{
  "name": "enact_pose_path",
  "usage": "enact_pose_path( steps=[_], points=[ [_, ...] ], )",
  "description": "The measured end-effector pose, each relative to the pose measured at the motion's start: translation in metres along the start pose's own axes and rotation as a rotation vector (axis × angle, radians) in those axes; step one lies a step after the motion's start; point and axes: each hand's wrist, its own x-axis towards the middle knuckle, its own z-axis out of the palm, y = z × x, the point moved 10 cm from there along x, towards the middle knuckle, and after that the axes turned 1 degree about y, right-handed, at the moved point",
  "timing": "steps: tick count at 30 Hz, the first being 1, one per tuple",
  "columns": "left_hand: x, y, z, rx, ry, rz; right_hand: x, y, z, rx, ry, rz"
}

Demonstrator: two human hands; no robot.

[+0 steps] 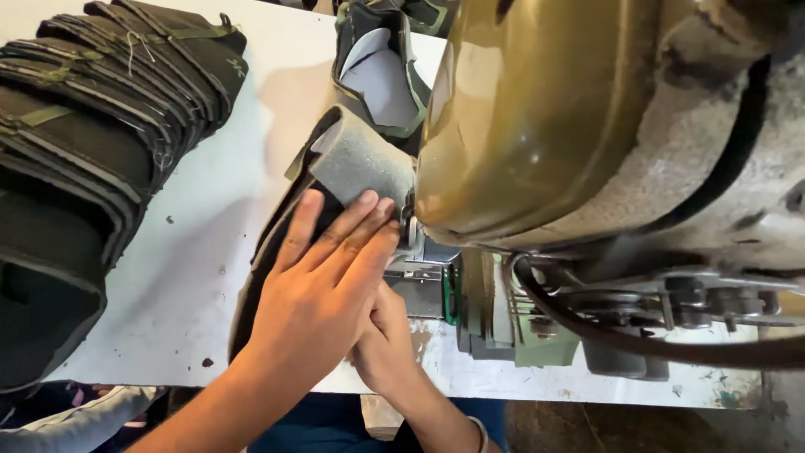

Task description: The person uses a sewing machine to stitch a grey fabric piece onto the sole of a black slipper. After completing the sewing, they remove the slipper and proceed to sort through a pile of grey fabric pieces on the table.

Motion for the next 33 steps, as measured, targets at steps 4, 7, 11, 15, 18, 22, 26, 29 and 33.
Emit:
enact_pose_path(
  steps=[4, 7, 11, 15, 18, 22, 26, 29, 33],
  points=[
    [0.005, 0.005, -0.004, 0.133, 0.037, -0.041, -0.003, 0.006, -0.009, -0.061, 0.003, 0.076],
    [0.004, 0.007, -0.005, 0.155, 0.018, -0.041, -0.005, 0.013, -0.018, -0.064, 0.047, 0.055],
    [-0.002, 0.007, -0.01, 0.068, 0.034, -0.048, -0.011, -0.005, -0.018, 0.003, 0.06, -0.035],
    [-0.006, 0.008, -0.013, 0.029, 0.042, -0.06, -0.032, 0.022, -0.042, 0.107, 0.134, 0.047],
    [-0.011, 0.021, -0.014, 0.148, 0.091, -0.073, -0.05, 0.041, -0.073, 0.055, 0.232, 0.087],
    [-0.012, 0.029, -0.011, 0.17, 0.135, -0.141, -0.042, -0.005, -0.058, 0.019, 0.175, 0.001],
    [-0.009, 0.031, -0.006, 0.235, 0.152, -0.215, -0.034, -0.034, -0.053, -0.044, 0.117, -0.013],
    [-0.005, 0.033, -0.004, 0.275, 0.171, -0.259, -0.033, -0.068, -0.063, -0.319, 0.145, -0.052],
    [0.0, 0.028, -0.003, 0.25, 0.235, -0.279, -0.11, -0.072, -0.231, 0.637, 0.133, -0.477]
  ],
)
